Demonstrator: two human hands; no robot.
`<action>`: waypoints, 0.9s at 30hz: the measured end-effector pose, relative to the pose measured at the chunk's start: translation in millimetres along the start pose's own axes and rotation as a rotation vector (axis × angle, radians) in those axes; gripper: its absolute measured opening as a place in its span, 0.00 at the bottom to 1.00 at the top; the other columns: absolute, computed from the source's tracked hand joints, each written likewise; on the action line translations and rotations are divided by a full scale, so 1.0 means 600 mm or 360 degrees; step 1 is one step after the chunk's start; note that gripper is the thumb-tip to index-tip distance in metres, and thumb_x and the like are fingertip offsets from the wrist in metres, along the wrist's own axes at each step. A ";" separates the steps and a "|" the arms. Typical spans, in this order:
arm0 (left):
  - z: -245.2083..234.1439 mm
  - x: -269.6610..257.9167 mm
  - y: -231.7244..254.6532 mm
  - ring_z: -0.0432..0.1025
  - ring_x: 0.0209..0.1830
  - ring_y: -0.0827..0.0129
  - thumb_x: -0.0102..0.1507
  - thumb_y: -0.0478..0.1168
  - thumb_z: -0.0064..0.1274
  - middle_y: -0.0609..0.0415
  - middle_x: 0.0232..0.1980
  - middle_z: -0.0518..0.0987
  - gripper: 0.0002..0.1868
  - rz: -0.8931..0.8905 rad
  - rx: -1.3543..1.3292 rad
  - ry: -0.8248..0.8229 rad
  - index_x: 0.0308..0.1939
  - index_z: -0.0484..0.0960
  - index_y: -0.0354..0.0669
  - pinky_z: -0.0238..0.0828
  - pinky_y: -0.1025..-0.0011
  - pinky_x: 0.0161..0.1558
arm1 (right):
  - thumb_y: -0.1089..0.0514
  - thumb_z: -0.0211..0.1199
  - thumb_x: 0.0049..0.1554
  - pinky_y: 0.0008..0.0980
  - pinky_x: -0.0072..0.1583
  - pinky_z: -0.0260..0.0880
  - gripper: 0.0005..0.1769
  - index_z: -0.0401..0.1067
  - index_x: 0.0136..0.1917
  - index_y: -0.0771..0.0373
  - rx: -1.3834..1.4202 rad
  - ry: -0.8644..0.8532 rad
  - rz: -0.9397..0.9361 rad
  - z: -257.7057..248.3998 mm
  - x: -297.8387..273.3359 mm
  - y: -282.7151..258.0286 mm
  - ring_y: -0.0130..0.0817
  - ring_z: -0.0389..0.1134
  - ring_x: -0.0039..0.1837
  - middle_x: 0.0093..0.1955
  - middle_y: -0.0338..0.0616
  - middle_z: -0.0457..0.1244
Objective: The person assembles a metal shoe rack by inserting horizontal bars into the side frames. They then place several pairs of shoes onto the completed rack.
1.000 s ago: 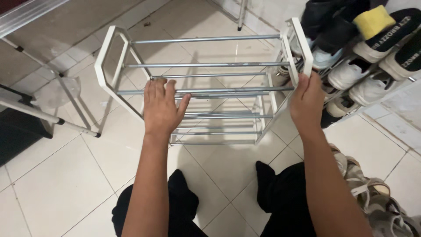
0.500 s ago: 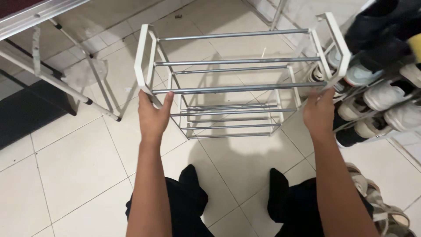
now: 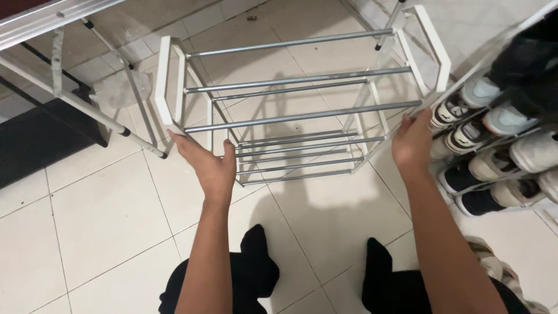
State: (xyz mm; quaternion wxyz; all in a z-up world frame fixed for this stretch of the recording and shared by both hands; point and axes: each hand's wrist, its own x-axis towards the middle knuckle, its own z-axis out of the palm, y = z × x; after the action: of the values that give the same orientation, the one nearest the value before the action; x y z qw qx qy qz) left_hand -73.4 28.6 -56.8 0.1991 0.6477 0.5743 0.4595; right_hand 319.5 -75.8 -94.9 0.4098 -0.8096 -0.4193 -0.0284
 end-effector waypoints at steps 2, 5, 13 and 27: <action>-0.008 0.005 -0.004 0.38 0.82 0.31 0.63 0.35 0.60 0.22 0.82 0.35 0.60 -0.0082 0.0047 -0.0008 0.77 0.23 0.27 0.46 0.48 0.77 | 0.61 0.52 0.70 0.58 0.51 0.65 0.19 0.54 0.68 0.74 -0.0010 -0.0016 -0.0012 0.019 0.013 -0.013 0.71 0.68 0.51 0.48 0.70 0.67; -0.024 0.011 -0.011 0.40 0.81 0.32 0.62 0.36 0.59 0.23 0.80 0.36 0.61 -0.0185 0.0061 -0.0013 0.78 0.21 0.28 0.49 0.50 0.77 | 0.61 0.51 0.70 0.58 0.51 0.66 0.19 0.53 0.69 0.73 0.0060 -0.0072 -0.0039 0.052 0.035 -0.034 0.69 0.69 0.51 0.49 0.69 0.68; -0.074 0.028 -0.068 0.39 0.81 0.32 0.62 0.36 0.62 0.20 0.81 0.33 0.62 -0.0036 0.0283 0.0120 0.76 0.21 0.26 0.46 0.49 0.78 | 0.59 0.52 0.70 0.57 0.52 0.67 0.21 0.52 0.72 0.70 0.0078 -0.0177 -0.0113 0.159 0.065 -0.099 0.67 0.70 0.52 0.50 0.65 0.68; -0.132 0.036 -0.120 0.33 0.81 0.25 0.60 0.37 0.61 0.15 0.78 0.32 0.64 -0.0309 0.0288 0.0266 0.75 0.20 0.21 0.43 0.48 0.78 | 0.63 0.54 0.62 0.52 0.60 0.69 0.41 0.38 0.82 0.70 0.0101 -0.0447 -0.0089 0.231 0.021 -0.215 0.66 0.69 0.60 0.61 0.70 0.65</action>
State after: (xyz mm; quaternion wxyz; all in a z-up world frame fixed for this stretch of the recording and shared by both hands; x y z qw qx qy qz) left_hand -180.8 45.8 -66.2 0.1350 0.5638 0.6879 0.4367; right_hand 195.9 68.2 -99.1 0.3714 -0.7803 -0.4956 0.0871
